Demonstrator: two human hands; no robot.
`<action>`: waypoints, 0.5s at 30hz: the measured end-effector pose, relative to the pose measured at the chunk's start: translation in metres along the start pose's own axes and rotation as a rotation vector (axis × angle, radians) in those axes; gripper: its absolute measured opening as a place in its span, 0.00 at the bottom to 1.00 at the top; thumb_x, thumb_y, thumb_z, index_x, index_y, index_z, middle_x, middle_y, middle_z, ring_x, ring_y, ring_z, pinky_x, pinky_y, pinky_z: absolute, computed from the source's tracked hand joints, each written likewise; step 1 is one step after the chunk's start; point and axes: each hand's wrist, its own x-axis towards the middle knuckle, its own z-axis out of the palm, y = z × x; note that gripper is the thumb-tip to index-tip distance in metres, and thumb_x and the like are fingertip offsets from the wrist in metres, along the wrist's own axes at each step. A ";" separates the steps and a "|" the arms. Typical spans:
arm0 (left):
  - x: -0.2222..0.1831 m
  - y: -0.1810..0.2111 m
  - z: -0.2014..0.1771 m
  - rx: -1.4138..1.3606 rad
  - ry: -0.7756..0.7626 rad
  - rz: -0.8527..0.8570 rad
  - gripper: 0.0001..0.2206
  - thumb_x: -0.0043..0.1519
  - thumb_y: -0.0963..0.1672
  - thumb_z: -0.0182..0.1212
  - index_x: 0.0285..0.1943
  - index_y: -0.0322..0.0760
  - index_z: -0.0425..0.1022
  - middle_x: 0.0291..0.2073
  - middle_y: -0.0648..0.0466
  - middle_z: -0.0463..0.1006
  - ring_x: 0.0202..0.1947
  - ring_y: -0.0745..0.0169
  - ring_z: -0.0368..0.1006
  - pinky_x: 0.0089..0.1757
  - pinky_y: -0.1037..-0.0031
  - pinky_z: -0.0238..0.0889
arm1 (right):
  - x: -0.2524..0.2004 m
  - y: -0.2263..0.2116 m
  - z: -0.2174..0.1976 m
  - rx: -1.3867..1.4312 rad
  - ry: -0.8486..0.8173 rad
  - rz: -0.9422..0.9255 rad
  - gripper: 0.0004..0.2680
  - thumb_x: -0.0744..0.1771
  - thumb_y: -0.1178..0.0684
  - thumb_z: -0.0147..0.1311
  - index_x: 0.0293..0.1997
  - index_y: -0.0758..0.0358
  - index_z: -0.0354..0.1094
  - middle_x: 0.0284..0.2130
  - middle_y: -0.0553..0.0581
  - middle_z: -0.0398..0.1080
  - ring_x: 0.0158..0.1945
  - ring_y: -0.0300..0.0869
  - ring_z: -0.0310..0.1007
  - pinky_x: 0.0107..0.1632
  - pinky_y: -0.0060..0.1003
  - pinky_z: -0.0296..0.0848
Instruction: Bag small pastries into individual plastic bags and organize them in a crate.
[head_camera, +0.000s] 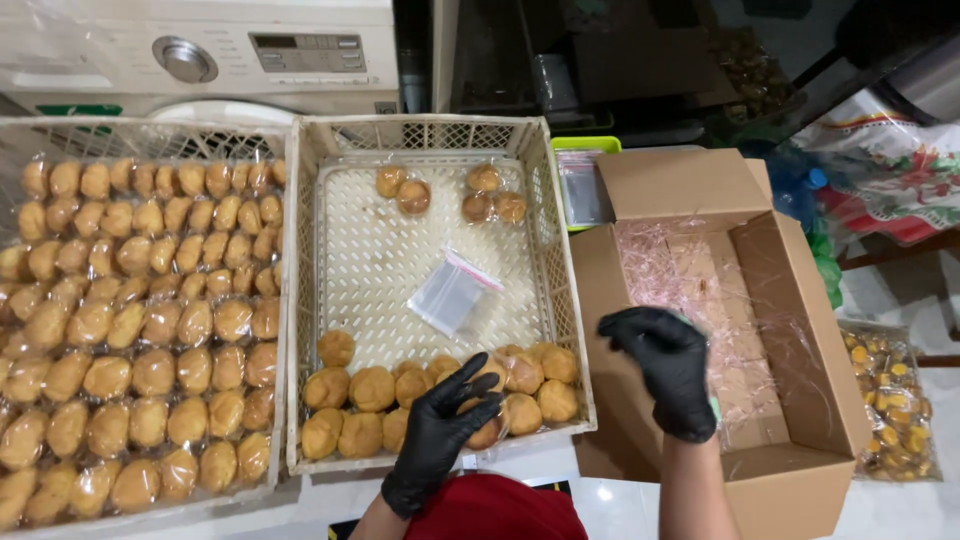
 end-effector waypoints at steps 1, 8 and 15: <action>-0.001 0.000 0.002 0.020 -0.026 0.011 0.30 0.55 0.34 0.68 0.70 0.34 0.70 0.59 0.46 0.81 0.60 0.61 0.76 0.57 0.74 0.72 | -0.005 -0.004 0.005 -0.109 -0.183 -0.052 0.04 0.64 0.62 0.61 0.40 0.67 0.79 0.32 0.59 0.79 0.32 0.40 0.76 0.38 0.29 0.73; -0.009 0.012 0.019 0.233 -0.062 -0.021 0.28 0.56 0.39 0.70 0.69 0.43 0.73 0.62 0.54 0.80 0.58 0.70 0.75 0.58 0.77 0.68 | -0.029 0.006 0.051 -0.622 -0.404 -0.716 0.12 0.64 0.49 0.68 0.49 0.59 0.79 0.18 0.48 0.66 0.21 0.37 0.67 0.28 0.33 0.67; -0.008 0.003 0.015 0.259 -0.117 0.039 0.28 0.56 0.40 0.71 0.68 0.37 0.72 0.64 0.53 0.77 0.61 0.71 0.71 0.61 0.77 0.64 | -0.029 0.022 0.055 -0.735 -0.282 -0.826 0.08 0.65 0.52 0.64 0.24 0.51 0.73 0.15 0.47 0.62 0.18 0.39 0.62 0.23 0.37 0.60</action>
